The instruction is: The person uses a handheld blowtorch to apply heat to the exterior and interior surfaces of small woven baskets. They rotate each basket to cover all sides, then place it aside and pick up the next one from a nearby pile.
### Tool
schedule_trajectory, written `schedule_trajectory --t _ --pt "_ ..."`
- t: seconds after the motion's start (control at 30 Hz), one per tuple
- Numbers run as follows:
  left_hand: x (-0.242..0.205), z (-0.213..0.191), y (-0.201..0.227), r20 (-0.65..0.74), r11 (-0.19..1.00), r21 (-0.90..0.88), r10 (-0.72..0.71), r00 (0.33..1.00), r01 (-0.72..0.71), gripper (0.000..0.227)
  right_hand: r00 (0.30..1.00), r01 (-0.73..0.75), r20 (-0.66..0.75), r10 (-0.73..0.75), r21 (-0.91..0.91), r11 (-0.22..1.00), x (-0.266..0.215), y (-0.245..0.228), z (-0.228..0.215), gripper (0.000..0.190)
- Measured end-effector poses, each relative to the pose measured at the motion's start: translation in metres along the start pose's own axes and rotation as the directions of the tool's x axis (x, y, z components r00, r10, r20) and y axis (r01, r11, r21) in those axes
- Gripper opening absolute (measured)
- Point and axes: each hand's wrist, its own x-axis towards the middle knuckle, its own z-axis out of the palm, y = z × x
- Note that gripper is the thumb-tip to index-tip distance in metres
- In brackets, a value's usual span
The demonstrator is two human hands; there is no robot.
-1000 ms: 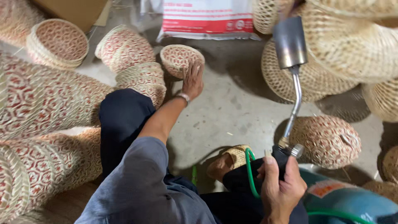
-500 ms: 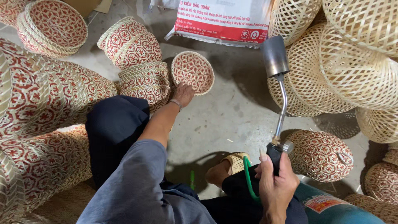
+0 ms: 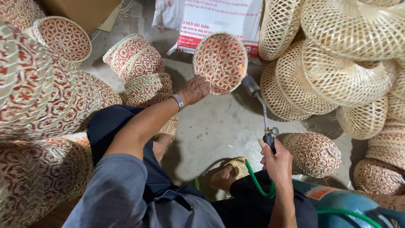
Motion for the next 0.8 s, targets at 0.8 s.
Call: schedule_trajectory --t 0.8 --pt "0.03 -0.109 0.0 0.387 0.964 0.035 0.23 0.893 -0.263 0.013 0.984 0.128 -0.113 -0.141 -0.112 0.985 -0.02 -0.04 -0.004 0.019"
